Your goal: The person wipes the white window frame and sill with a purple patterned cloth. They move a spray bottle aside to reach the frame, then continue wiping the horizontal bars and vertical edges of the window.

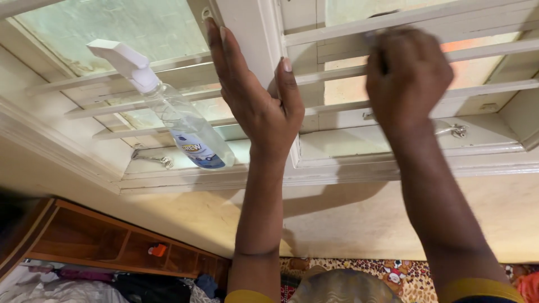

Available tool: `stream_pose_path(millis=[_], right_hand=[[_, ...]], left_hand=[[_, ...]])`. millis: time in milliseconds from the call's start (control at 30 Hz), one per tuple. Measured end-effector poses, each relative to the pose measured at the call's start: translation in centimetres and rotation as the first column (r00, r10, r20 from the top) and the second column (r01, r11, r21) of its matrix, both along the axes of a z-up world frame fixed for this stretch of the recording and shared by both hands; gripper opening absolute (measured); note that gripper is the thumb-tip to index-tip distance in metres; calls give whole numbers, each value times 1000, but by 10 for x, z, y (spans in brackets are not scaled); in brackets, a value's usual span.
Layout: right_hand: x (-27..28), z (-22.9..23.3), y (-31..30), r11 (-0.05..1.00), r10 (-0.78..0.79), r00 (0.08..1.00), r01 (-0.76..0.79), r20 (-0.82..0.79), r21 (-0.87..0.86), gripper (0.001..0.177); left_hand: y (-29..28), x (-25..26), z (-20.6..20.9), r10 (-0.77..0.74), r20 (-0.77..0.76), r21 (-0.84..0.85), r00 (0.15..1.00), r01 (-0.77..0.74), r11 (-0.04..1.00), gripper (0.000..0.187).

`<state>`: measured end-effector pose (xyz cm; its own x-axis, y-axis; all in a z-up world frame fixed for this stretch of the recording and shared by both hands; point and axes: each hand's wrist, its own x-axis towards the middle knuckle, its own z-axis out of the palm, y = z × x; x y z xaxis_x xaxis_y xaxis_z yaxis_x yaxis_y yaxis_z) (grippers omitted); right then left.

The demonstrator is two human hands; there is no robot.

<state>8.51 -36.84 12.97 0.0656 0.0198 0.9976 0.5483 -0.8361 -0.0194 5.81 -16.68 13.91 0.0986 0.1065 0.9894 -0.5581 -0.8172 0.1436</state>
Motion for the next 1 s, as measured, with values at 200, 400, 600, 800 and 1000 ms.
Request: stream_pose_path(millis=[200, 400, 600, 800, 1000], right_hand=[[-4, 11, 55, 995, 88, 996, -87, 21, -49, 15], [-24, 21, 25, 848, 529, 831, -524, -174, 77, 17], [-20, 47, 31, 943, 331, 934, -322, 134, -86, 23], [-20, 51, 56, 948, 149, 983, -112, 103, -298, 29], [-7, 45, -16, 945, 118, 990, -87, 79, -316, 33]], left_hand=[[1, -6, -1, 9, -20, 4, 1000, -9, 1000, 66], [1, -7, 1, 4, -19, 5, 1000, -4, 1000, 65], [1, -3, -3, 28, -32, 0, 999, -28, 1000, 66], [1, -6, -5, -4, -52, -16, 999, 3, 1000, 64], [0, -5, -6, -11, -54, -6, 998, 10, 1000, 65]])
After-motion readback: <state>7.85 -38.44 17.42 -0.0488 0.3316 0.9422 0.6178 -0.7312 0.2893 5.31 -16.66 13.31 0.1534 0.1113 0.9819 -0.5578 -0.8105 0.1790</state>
